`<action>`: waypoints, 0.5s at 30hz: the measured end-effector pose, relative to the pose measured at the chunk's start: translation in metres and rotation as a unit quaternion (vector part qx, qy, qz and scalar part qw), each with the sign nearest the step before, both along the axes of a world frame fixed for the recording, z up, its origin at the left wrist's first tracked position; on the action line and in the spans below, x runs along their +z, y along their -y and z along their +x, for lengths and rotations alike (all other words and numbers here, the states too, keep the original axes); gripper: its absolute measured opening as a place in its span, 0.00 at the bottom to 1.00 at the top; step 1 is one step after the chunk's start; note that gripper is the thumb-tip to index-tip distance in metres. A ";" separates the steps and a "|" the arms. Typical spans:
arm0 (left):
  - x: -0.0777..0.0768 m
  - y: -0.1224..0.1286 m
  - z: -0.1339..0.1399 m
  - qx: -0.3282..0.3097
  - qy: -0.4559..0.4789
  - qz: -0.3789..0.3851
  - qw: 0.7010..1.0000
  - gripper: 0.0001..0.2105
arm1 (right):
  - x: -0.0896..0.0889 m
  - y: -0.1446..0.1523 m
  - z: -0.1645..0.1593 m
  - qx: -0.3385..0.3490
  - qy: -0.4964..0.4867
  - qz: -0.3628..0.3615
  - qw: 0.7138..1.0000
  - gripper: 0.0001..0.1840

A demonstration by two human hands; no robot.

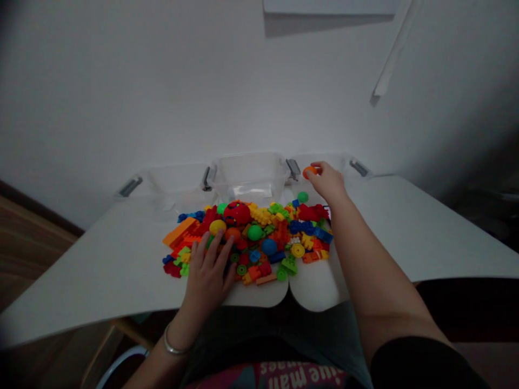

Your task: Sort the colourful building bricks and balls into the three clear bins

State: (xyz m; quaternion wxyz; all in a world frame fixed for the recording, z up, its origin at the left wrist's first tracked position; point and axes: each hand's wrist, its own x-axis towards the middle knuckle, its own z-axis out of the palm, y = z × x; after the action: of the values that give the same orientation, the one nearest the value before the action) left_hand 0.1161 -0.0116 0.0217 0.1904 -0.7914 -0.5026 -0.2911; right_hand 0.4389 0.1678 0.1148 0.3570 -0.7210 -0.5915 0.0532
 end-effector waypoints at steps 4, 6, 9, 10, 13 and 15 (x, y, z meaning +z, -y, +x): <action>0.000 -0.001 0.000 -0.002 -0.003 -0.001 1.000 0.27 | -0.004 0.000 -0.008 -0.013 0.108 -0.037 0.993 0.27; 0.000 -0.001 0.001 -0.004 -0.007 0.003 1.000 0.27 | -0.004 0.002 -0.010 -0.018 0.136 -0.048 0.989 0.26; 0.000 -0.001 0.001 -0.007 -0.010 0.006 1.000 0.26 | -0.005 0.004 -0.010 -0.023 0.180 -0.062 0.981 0.26; 0.000 -0.002 0.001 -0.007 -0.009 0.006 1.000 0.26 | -0.006 0.004 -0.010 -0.023 0.198 -0.065 0.978 0.26; 0.001 -0.001 0.002 -0.006 -0.008 0.006 1.000 0.25 | -0.009 0.004 -0.008 -0.020 0.238 -0.061 0.969 0.28; 0.002 -0.001 0.002 -0.004 -0.009 0.007 1.000 0.25 | -0.011 0.003 -0.006 -0.014 0.237 -0.049 0.970 0.27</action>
State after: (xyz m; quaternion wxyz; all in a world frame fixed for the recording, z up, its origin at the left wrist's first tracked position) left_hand 0.1185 -0.0104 0.0234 0.1990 -0.7946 -0.4961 -0.2880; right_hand 0.4333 0.1643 0.1036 0.1717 -0.7377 -0.6460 -0.0949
